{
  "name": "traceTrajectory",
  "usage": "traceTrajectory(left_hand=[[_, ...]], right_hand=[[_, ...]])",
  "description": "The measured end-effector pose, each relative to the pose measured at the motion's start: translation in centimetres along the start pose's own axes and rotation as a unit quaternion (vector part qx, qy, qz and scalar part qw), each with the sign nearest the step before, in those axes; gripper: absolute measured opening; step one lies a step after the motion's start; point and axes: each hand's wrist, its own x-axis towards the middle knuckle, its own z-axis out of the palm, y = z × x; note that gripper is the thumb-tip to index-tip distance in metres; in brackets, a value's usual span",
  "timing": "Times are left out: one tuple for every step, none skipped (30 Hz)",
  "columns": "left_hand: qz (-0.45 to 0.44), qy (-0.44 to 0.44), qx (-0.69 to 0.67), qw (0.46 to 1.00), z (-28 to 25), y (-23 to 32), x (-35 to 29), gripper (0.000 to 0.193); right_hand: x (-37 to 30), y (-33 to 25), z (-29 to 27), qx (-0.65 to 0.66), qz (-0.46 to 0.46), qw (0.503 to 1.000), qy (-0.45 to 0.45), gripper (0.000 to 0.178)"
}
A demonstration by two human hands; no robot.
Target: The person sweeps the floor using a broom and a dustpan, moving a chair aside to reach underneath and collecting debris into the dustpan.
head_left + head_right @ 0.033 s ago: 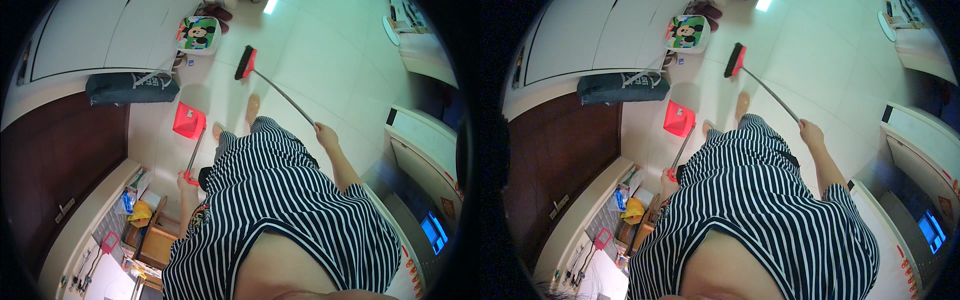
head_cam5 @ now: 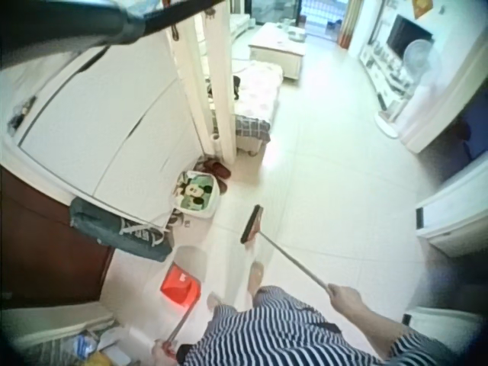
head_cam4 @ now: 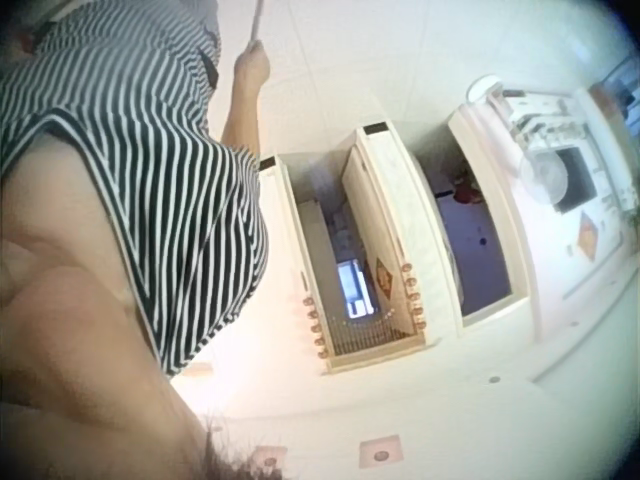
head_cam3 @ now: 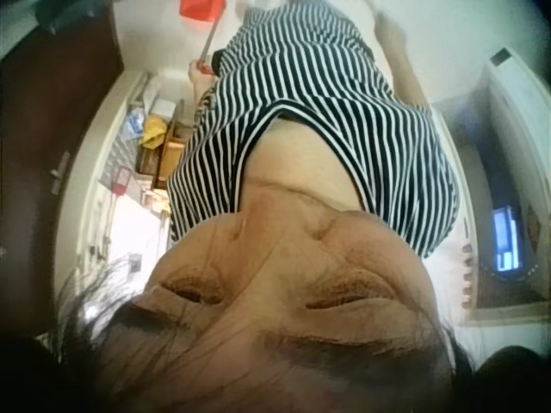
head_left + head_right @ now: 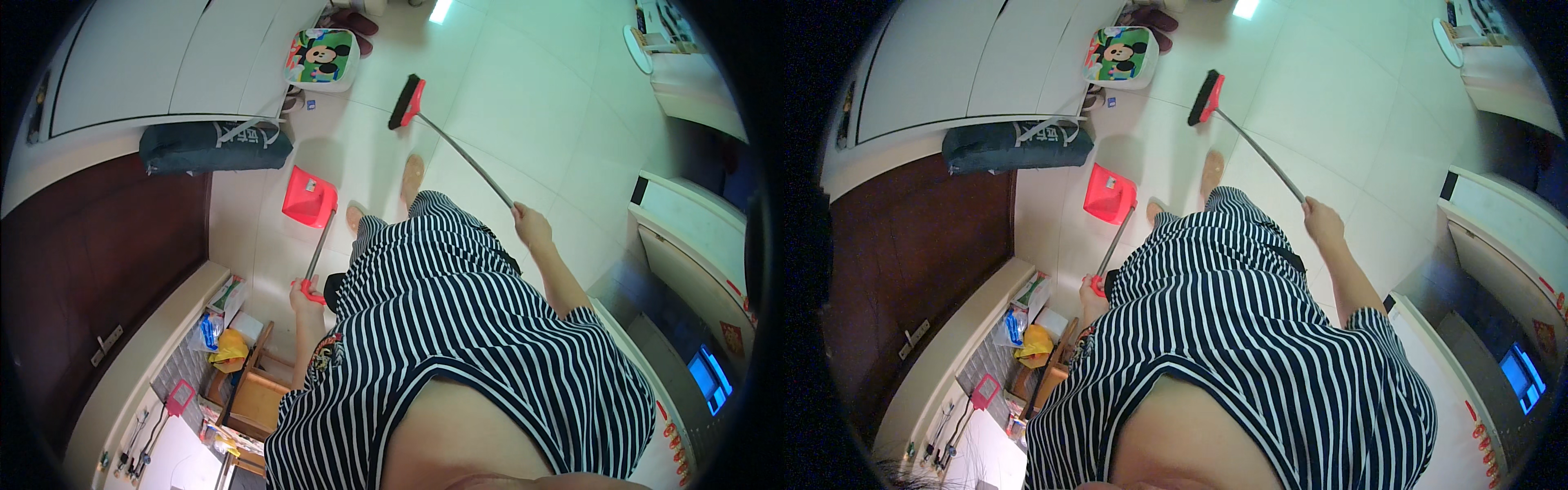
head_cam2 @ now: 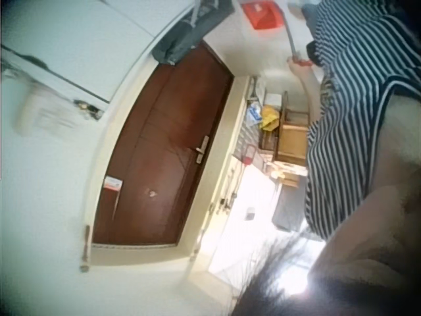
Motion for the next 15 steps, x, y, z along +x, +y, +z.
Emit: traceTrajectory(left_hand=[[0.021, 0.008, 0.02, 1.0, 0.4, -0.3, 0.3, 0.015], [0.042, 0.016, 0.04, 0.998, 0.7, -0.5, 0.6, 0.015], [0.039, 0.039, 0.051, 0.997, 2.5, -0.7, -0.6, 0.015], [0.04, 0.038, 0.054, 0.997, 3.1, -0.5, -1.3, 0.015], [0.057, 0.035, 0.075, 0.995, 3.8, -0.3, -2.1, 0.015], [0.075, 0.031, 0.095, 0.992, 4.4, -0.1, -2.7, 0.015], [0.074, 0.004, 0.081, 0.994, 4.4, 0.1, -2.6, 0.016], [0.075, 0.004, 0.082, 0.994, 4.6, 0.3, -2.3, 0.016], [0.063, -0.009, 0.091, 0.994, 4.9, 0.5, -2.2, 0.017], [0.053, -0.021, 0.101, 0.993, 5.2, 0.8, -2.2, 0.018], [0.054, -0.035, 0.111, 0.992, 6.3, 0.8, -2.9, 0.023], [0.055, -0.033, 0.128, 0.99, 8.3, 1.0, -4.8, 0.025], [0.046, -0.024, 0.152, 0.987, 9.7, 1.5, -6.4, 0.025], [0.038, -0.014, 0.171, 0.984, 10.0, 1.8, -7.3, 0.025], [0.037, -0.014, 0.173, 0.984, 9.5, 1.9, -6.9, 0.025]], right_hand=[[-1.2, -0.4, -0.3, 0.002, 0.003, 1.0, 0.003, 0.038], [-2.0, -0.7, -0.5, 0.009, -0.005, 1.0, 0.014, 0.037], [-2.4, -0.9, -0.6, 0.016, -0.009, 1.0, 0.026, 0.036], [-2.2, -1.4, -0.8, 0.019, -0.006, 0.999, 0.026, 0.036], [-1.4, -2.0, -1.1, 0.031, -0.027, 0.999, 0.024, 0.036], [-0.3, -2.7, -1.5, 0.044, -0.048, 0.998, 0.023, 0.035], [1.5, -3.6, -2.0, 0.036, -0.063, 0.997, 0.027, 0.035], [3.9, -4.6, -2.6, 0.029, -0.078, 0.996, 0.031, 0.034], [6.1, -5.8, -3.6, 0.011, -0.09, 0.995, 0.03, 0.034], [8.3, -6.6, -4.4, -0.004, -0.102, 0.994, 0.028, 0.033], [10.0, -6.3, -5.6, -0.006, -0.097, 0.995, 0.029, 0.033], [11.4, -5.6, -6.3, -0.023, -0.093, 0.994, 0.045, 0.033], [11.9, -4.9, -6.8, -0.039, -0.093, 0.993, 0.059, 0.033], [12.1, -2.6, -7.4, -0.025, -0.064, 0.997, 0.035, 0.035], [12.1, -0.3, -6.7, -0.009, -0.046, 0.999, 0.023, 0.036]])
